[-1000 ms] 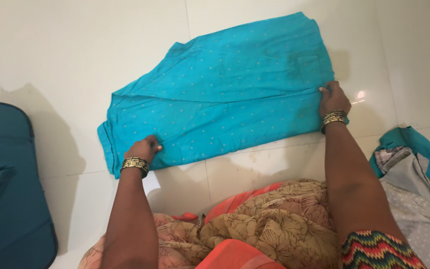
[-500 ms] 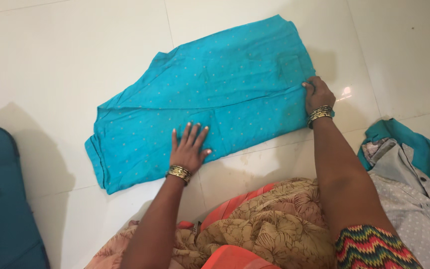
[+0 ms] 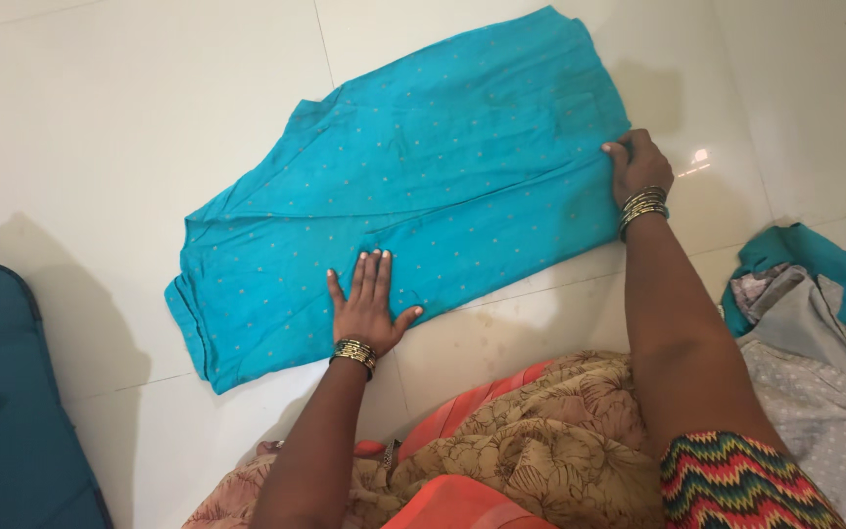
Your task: The person buttons a teal shirt and then folds it by hand while sitting on the floor.
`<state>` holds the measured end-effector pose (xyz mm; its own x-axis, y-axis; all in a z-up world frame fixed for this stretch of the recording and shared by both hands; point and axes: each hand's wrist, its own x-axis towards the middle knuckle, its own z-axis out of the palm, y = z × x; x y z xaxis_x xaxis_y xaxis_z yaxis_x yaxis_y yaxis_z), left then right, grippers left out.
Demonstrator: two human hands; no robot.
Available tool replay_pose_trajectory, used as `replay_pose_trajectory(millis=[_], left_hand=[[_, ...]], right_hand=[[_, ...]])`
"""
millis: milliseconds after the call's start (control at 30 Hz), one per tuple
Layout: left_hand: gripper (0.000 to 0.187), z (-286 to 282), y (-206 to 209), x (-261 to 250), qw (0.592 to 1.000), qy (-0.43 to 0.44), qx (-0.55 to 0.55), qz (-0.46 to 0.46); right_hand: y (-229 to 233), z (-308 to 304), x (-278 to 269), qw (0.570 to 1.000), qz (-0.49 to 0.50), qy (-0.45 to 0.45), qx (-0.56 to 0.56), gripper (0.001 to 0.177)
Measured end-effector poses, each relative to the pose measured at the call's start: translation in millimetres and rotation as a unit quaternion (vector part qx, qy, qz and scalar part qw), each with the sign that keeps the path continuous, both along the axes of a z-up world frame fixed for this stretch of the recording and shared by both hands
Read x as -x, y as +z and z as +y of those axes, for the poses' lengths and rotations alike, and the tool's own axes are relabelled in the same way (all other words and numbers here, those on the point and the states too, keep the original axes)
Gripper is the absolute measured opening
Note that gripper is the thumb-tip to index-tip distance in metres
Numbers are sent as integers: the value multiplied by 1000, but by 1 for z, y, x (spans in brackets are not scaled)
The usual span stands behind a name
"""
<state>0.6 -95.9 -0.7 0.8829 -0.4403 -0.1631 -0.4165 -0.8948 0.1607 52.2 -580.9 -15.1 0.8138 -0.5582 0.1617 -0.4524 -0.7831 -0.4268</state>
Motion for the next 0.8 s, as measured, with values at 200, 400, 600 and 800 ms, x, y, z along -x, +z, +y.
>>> replay_pose_trajectory(millis=[200,400,600,800], left_hand=[[108,-2,3,2,1000,7,-10,-6],[108,0,-3,3,1000,4,-17,-13],[111,0,2,2,1000,12,0,17],[110,-1,7,1,999,10,-3,36]], right_hand=[[0,28,-12,984,-136,92,70,37],[-15,226,21,856,30,517,5,69],[2,244,48,784,151,600,53,81],[18,102,30,899,129,401,123,75]])
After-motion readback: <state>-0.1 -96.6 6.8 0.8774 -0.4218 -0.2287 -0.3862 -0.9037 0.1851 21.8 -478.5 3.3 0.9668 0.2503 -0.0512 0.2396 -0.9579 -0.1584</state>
